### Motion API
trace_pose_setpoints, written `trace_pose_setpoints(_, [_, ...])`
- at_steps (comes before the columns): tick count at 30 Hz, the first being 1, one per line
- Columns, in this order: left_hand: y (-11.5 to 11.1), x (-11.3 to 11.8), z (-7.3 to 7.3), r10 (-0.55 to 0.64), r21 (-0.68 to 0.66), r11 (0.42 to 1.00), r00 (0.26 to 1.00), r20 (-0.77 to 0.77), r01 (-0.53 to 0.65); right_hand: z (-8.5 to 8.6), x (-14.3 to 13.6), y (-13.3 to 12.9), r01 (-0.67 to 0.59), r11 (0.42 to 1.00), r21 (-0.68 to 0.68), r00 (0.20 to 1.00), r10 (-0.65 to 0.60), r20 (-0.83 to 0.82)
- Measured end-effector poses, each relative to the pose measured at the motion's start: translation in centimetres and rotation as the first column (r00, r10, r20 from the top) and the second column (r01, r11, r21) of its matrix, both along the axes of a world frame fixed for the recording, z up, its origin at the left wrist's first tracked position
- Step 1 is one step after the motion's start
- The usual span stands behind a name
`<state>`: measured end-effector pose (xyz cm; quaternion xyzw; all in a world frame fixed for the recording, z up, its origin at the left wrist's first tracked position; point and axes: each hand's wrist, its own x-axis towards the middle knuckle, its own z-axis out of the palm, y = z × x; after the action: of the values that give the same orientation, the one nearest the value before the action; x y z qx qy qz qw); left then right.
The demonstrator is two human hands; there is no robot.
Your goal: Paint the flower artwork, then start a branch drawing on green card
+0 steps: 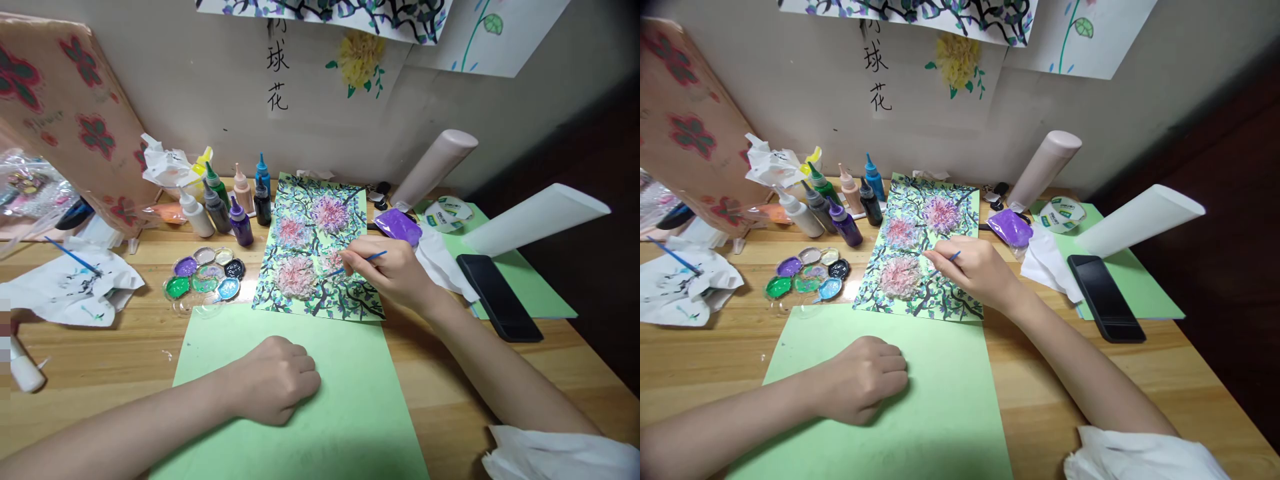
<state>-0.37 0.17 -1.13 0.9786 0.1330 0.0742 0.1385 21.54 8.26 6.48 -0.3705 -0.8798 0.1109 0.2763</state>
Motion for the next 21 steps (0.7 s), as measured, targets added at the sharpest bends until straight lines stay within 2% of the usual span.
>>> trace_pose_setpoints(8, [-0.2,0.1,-0.2,0.012,0.010,1.000,1.000,0.010,-0.012,0.0,-0.2,-0.3,-0.009,1.000,-0.009,1.000,0.009,0.004])
trace_pose_setpoints(14, [-0.2,0.1,-0.2,0.015,-0.006,1.000,1.000,0.003,-0.015,0.5,-1.0,-1.3,-0.002,0.999,-0.041,0.972,-0.008,-0.237])
trace_pose_setpoints(16, [0.3,0.0,-0.1,0.020,0.012,1.000,0.998,0.062,-0.021,0.4,-2.3,-1.6,-0.034,0.995,-0.093,0.965,0.009,-0.261])
trace_pose_setpoints(18, [0.2,0.0,0.1,0.050,0.010,0.999,0.982,0.185,-0.052,0.0,-3.9,-1.9,-0.100,0.984,-0.146,0.973,0.066,-0.222])
trace_pose_setpoints(20, [-1.4,-0.2,0.4,0.106,-0.031,0.994,0.949,0.297,-0.101,-0.5,-5.6,-2.1,-0.173,0.967,-0.189,0.978,0.146,-0.148])
trace_pose_setpoints(21, [-2.9,-0.4,0.6,0.141,-0.068,0.990,0.935,0.324,-0.126,-0.8,-6.3,-2.2,-0.203,0.957,-0.208,0.977,0.183,-0.113])
